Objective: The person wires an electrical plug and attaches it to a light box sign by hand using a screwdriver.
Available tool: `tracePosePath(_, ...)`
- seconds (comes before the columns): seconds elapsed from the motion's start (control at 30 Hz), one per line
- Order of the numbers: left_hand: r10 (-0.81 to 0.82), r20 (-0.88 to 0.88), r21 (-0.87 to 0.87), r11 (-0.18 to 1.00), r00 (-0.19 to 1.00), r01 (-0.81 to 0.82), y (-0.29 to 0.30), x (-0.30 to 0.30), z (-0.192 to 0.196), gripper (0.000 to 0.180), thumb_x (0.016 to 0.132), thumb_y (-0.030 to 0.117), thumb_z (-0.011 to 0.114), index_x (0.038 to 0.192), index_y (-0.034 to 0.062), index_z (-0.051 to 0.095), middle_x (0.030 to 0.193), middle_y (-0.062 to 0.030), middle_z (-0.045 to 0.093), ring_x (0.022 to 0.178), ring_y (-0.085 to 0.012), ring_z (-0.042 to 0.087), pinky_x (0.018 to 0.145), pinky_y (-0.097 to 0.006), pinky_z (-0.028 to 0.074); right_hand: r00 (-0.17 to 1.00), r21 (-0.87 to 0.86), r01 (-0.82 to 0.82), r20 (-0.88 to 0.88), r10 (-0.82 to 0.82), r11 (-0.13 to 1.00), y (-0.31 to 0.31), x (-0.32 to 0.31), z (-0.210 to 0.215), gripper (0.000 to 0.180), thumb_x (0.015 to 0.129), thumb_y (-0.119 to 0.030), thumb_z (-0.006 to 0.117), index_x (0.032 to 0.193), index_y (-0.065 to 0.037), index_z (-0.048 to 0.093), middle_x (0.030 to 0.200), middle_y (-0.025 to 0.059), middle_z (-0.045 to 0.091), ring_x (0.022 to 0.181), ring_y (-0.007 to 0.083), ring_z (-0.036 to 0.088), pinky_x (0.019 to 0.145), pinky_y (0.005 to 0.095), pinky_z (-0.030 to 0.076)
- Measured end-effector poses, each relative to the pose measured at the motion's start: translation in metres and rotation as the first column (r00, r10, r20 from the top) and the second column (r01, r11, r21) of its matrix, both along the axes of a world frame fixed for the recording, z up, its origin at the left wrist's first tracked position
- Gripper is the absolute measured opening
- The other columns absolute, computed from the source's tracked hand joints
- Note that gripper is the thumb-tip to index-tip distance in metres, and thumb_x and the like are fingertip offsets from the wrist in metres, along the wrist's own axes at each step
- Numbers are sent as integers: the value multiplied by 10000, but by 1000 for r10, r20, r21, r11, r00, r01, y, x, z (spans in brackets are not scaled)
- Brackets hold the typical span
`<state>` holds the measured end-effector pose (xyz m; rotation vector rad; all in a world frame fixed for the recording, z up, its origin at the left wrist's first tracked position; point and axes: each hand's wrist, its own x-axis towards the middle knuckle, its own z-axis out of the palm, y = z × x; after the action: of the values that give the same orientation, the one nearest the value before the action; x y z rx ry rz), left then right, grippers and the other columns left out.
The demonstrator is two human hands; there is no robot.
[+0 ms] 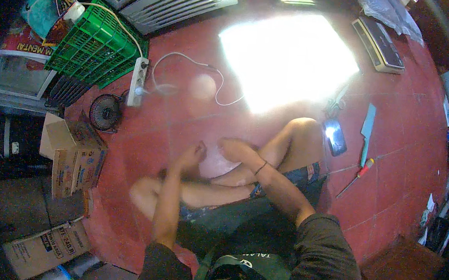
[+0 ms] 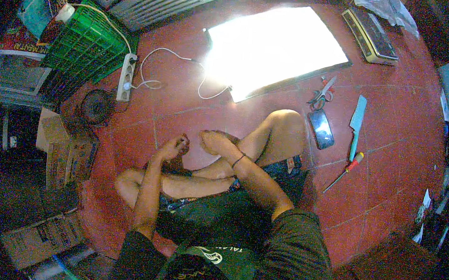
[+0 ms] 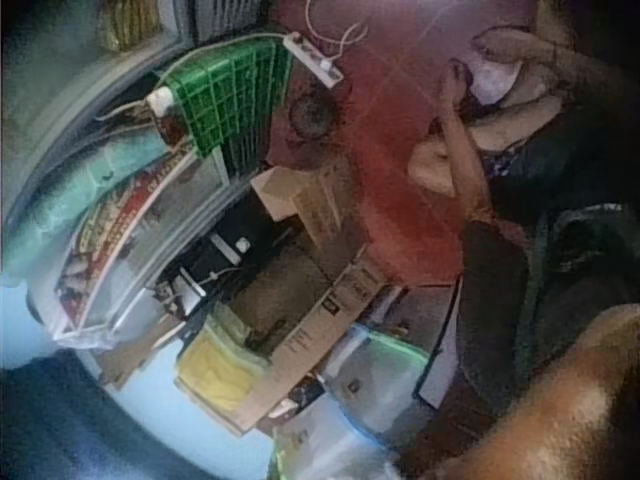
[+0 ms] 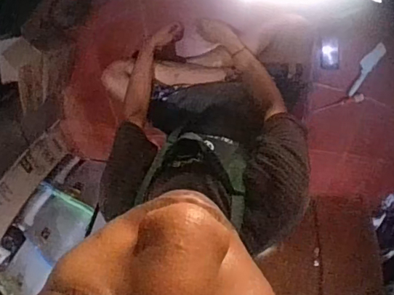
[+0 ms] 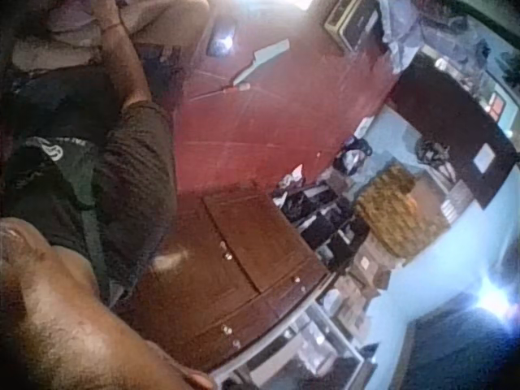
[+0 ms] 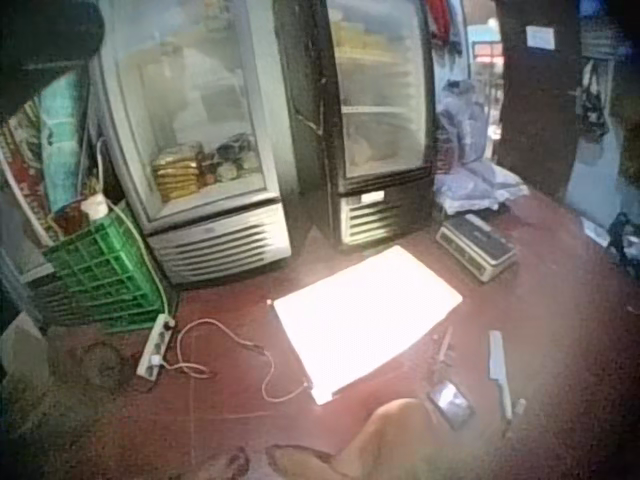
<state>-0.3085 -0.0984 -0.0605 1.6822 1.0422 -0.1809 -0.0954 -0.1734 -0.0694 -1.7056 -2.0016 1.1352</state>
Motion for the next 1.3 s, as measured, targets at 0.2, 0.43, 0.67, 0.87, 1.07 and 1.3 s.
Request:
tracePosePath(0.2, -50, -15, 222, 974, 999, 52, 1, 6, -10, 307, 933, 302, 411, 949, 18, 530, 831, -94, 583, 792, -204, 540, 755, -349, 442, 995, 115, 39, -95, -28, 993, 1, 3, -33, 201, 810, -169, 518, 935, -25, 583, 938, 213, 610, 853, 400, 581, 776, 479, 450)
tracePosePath(0.43, 115, 19, 104, 988, 993, -116, 1, -45, -39, 154, 938, 186, 447, 930, 55, 526, 761, -15, 524, 693, -148, 467, 649, -300, 429, 998, 141, -8, -60, 16, 990, 3, -26, -4, 187, 790, -142, 513, 910, -17, 583, 929, 203, 607, 867, 381, 579, 782, 467, 452)
tracePosePath(0.67, -91, -125, 272, 954, 988, 122, 5, -21, -30, 146, 935, 181, 441, 967, 63, 521, 796, -45, 559, 712, -159, 506, 638, -312, 451, 968, 246, -188, 210, 137, 951, 4, -16, -53, 277, 780, -138, 485, 984, 13, 596, 972, 188, 608, 883, 350, 576, 815, 430, 460)
tracePosePath(0.87, -88, -193, 6, 996, 977, 90, 2, 19, 3, 441, 905, 328, 451, 1180, -11, 514, 1169, -267, 532, 1078, -336, 533, 917, -427, 407, 994, 256, -47, 104, 21, 966, -12, 0, -65, 266, 796, -148, 471, 951, 23, 604, 970, 199, 609, 886, 334, 592, 816, 429, 462)
tracePosePath(1.07, -89, -176, 206, 970, 980, 126, 11, -8, -16, 224, 942, 249, 441, 1018, 62, 540, 835, -70, 599, 730, -175, 553, 601, -354, 492, 1000, 177, -26, 14, 24, 984, 5, -12, -50, 241, 818, -157, 460, 880, 21, 610, 910, 212, 627, 808, 348, 621, 742, 440, 486)
tracePosePath(1.3, -100, -230, 92, 988, 968, 124, 5, 3, 0, 224, 931, 219, 451, 1045, 52, 547, 871, -71, 610, 760, -165, 551, 699, -338, 477, 997, 147, -54, 66, 45, 988, 2, -11, -56, 360, 780, -132, 486, 1120, -21, 526, 874, 224, 644, 749, 373, 642, 657, 482, 506)
